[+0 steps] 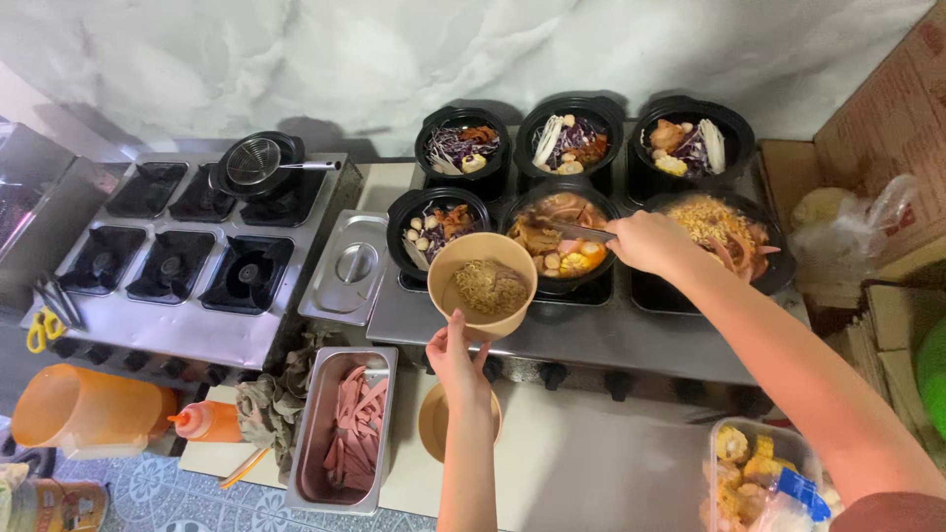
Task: The person uses tongs to transfer cooked noodles and toppings from heated pots into a paper bowl, adding pieces of sausage and other ingredients one at a time, then lifts portions of noodles from a pot into the bowl to assemble a takeout meal.
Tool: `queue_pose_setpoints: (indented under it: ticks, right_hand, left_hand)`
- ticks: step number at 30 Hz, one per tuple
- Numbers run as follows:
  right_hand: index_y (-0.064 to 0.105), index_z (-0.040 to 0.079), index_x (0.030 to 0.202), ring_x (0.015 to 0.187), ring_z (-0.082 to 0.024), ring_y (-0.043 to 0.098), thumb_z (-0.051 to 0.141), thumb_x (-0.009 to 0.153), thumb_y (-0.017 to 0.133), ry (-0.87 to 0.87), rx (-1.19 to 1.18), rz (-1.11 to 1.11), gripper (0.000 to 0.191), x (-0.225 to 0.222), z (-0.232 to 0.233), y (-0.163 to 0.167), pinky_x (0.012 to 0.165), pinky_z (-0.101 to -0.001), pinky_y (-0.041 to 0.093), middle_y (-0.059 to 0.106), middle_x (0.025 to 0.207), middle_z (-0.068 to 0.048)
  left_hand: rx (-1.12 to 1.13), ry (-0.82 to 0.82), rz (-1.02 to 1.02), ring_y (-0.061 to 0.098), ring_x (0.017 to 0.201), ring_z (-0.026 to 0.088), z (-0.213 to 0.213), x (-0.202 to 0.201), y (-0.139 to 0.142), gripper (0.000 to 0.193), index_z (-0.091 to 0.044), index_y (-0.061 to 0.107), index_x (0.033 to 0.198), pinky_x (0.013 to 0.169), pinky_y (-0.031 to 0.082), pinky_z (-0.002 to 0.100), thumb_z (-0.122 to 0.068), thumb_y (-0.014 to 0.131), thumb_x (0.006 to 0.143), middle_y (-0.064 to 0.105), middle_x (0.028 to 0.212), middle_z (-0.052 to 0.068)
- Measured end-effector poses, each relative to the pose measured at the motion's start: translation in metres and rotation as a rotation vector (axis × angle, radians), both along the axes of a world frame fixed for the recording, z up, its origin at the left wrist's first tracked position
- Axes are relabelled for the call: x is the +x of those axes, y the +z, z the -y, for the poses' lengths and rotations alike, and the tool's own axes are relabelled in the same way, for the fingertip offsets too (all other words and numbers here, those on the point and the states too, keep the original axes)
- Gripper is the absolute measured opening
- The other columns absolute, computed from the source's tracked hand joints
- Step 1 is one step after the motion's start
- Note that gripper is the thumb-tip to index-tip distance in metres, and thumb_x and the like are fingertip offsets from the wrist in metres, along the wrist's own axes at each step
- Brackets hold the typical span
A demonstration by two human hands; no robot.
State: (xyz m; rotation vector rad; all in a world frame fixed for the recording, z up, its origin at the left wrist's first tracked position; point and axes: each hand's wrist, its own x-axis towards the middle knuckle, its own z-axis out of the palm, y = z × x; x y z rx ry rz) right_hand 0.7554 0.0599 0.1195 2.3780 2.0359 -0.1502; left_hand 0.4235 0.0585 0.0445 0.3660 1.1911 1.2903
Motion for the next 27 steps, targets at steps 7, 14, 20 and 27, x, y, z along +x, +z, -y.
queue_pose_setpoints:
  ticks: [7, 14, 20, 27]
  right_hand:
    - [0.075, 0.022, 0.117, 0.081, -0.039, 0.072, 0.033, 0.095, 0.064, -0.012, 0.139, -0.113, 0.027, 0.001, 0.023, -0.013, 0.074, -0.0522, 0.057, 0.075, 0.084, -0.015]
    - [0.075, 0.021, 0.115, 0.077, -0.038, 0.071, 0.029, 0.095, 0.064, -0.06, 0.233, -0.242, 0.024, 0.003, 0.061, 0.006, 0.07, -0.0517, 0.054, 0.073, 0.082, -0.015]
    - [0.074, 0.018, 0.118, 0.077, -0.039, 0.069, 0.029, 0.096, 0.064, -0.068, 0.314, -0.317, 0.026, 0.004, 0.08, 0.021, 0.07, -0.0496, 0.053, 0.071, 0.082, -0.018]
    - [0.074, 0.017, 0.117, 0.081, -0.039, 0.071, 0.031, 0.093, 0.065, -0.038, 0.286, -0.249, 0.029, -0.002, 0.078, 0.024, 0.073, -0.0503, 0.055, 0.074, 0.088, -0.016]
  left_hand:
    - [0.006, -0.02, -0.002, 0.061, 0.101, 0.018, 0.008, -0.003, -0.002, 0.055, -0.008, 0.047, 0.111, 0.084, 0.056, 0.043, -0.038, 0.081, 0.08, 0.06, 0.108, 0.007]
    - [0.071, -0.072, 0.032, 0.063, 0.102, 0.019, 0.016, 0.001, 0.004, 0.057, -0.001, 0.051, 0.111, 0.086, 0.057, 0.044, -0.04, 0.082, 0.083, 0.061, 0.109, 0.012]
    - [-0.006, -0.049, -0.02, 0.059, 0.097, 0.014, 0.018, 0.01, 0.007, 0.055, -0.009, 0.048, 0.112, 0.087, 0.055, 0.044, -0.038, 0.082, 0.081, 0.059, 0.104, 0.004]
    - [0.041, -0.086, -0.006, 0.058, 0.089, 0.017, 0.015, 0.012, -0.002, 0.053, -0.003, 0.051, 0.108, 0.081, 0.053, 0.043, -0.039, 0.082, 0.084, 0.056, 0.093, 0.009]
